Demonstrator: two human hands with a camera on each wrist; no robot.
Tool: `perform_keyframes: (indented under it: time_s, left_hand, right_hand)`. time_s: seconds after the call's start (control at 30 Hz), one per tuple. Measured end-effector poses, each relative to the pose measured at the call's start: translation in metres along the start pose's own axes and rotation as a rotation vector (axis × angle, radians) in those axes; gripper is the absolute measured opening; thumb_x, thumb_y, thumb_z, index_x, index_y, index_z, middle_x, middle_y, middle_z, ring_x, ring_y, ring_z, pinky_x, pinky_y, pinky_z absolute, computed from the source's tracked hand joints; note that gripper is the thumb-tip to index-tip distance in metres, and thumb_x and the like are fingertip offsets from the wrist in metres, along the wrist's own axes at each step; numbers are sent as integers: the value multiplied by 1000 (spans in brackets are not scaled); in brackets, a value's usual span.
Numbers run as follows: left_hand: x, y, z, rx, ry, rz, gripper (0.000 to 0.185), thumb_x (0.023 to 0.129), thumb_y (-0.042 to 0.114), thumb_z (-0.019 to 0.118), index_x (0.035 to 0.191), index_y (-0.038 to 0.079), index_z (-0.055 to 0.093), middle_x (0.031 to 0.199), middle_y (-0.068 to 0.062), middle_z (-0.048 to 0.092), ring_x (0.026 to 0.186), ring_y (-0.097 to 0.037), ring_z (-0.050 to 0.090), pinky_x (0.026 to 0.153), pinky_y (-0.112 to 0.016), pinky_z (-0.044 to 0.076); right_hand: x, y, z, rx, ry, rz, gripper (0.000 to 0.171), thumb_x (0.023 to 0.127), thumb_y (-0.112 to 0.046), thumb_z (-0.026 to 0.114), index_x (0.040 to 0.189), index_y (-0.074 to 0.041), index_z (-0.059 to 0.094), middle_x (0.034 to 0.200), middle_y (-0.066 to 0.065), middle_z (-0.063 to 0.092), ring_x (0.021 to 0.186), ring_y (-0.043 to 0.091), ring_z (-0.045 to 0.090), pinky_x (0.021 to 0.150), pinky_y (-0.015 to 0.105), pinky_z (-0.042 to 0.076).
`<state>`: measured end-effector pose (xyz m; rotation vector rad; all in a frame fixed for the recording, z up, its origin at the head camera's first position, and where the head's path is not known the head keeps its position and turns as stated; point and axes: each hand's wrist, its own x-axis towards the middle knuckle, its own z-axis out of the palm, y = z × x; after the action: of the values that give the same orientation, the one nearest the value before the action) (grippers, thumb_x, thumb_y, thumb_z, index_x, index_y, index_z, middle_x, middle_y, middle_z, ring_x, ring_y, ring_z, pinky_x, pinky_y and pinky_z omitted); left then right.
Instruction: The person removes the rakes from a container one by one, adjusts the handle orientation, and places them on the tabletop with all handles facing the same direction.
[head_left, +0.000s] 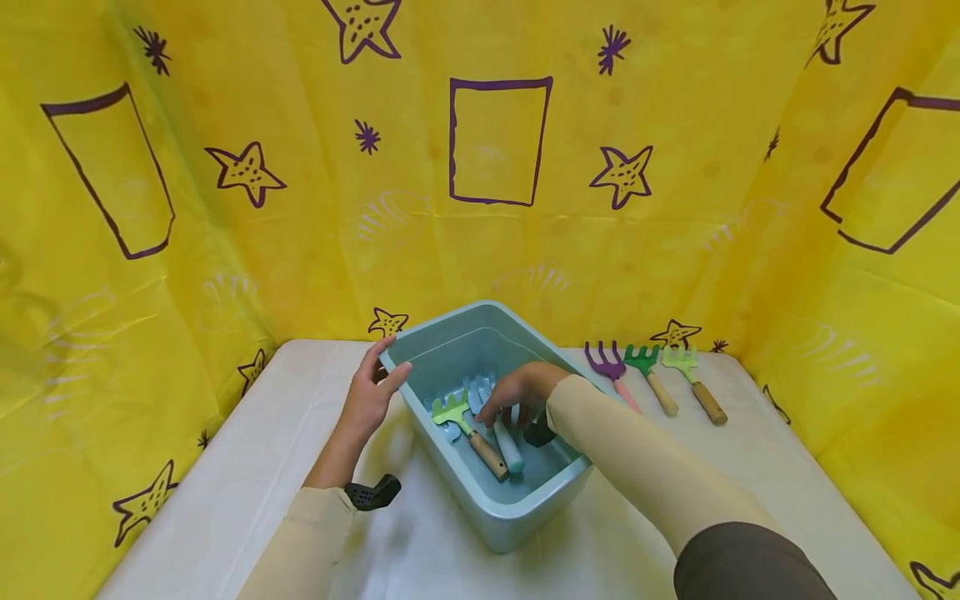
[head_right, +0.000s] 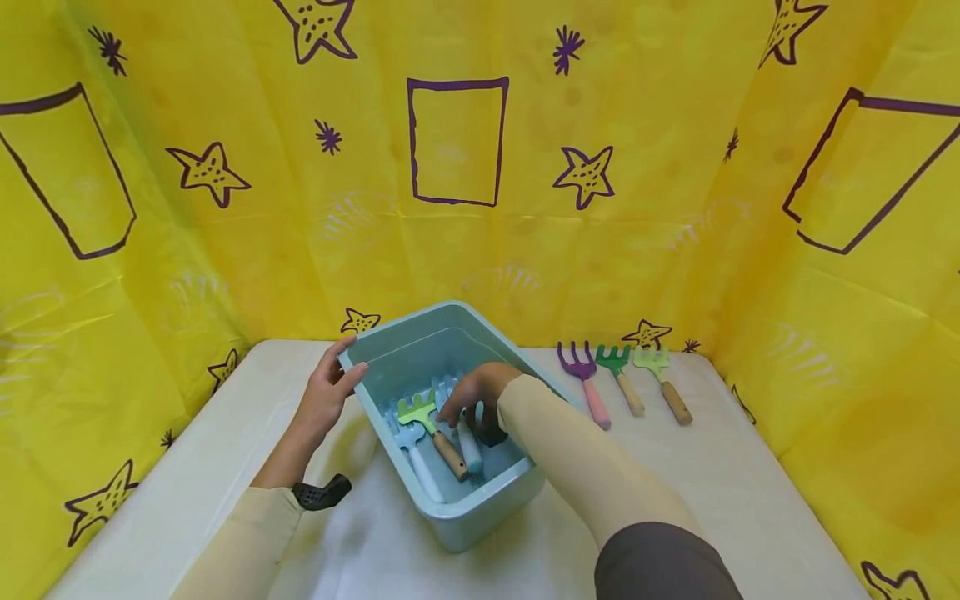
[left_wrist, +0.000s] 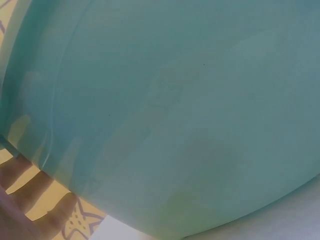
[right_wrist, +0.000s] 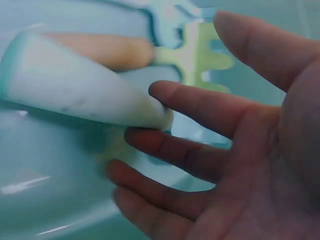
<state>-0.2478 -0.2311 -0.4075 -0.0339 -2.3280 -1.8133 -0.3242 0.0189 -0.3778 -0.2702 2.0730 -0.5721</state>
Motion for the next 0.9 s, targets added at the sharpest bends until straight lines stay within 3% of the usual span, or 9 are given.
perform_keyframes:
  time_s: [0.13,0.27,0.4,0.67,0.77,0.9]
  left_hand:
    - [0,0,-1,-2,3,1,64,97,32,60,152,24,29,154,-9,32,132,-37,39,102,-53,39]
    - [-2,2,-1,12,13,4,64,96,34,60,151,25,30,153,-9,33,131,-37,40,102,-53,39]
    - [-3,3,0,17,15,21,62,96,34,60,150,24,32,152,-10,35,130,-37,41,101,-54,40]
    - [-4,4,0,7,4,2,60,97,32,60,150,24,32,151,-11,35,130,-37,41,101,-51,41]
    - [-10,18,1,4,-12,0,63,98,30,59,152,17,29,152,-16,33,131,-40,40,102,-52,40]
    - [-19,37,2,16,-16,7,63,98,29,58,152,12,28,151,-19,33,131,-42,39,102,-52,40]
  right_hand:
    - [-3,-1,-3,69,89,-38,37,86,-30,74,110,-2,66,105,17,60,90,35,64,83,45,54]
    - [-6,-1,-4,1,196,-101,23,87,-12,69,107,0,66,93,11,61,80,25,60,73,36,55]
    - [-7,1,-3,-76,295,-176,14,86,0,64,100,3,67,81,5,57,67,18,53,58,26,47]
    - [-8,1,-5,65,392,-222,4,89,1,59,93,3,59,89,14,57,55,21,59,48,28,49]
    - [-11,-2,-8,3,417,-211,5,89,-1,61,89,4,63,86,13,61,52,20,60,51,29,51]
    - [-18,-8,-12,-132,446,-197,17,88,-6,65,75,4,68,64,9,63,47,17,57,53,28,51]
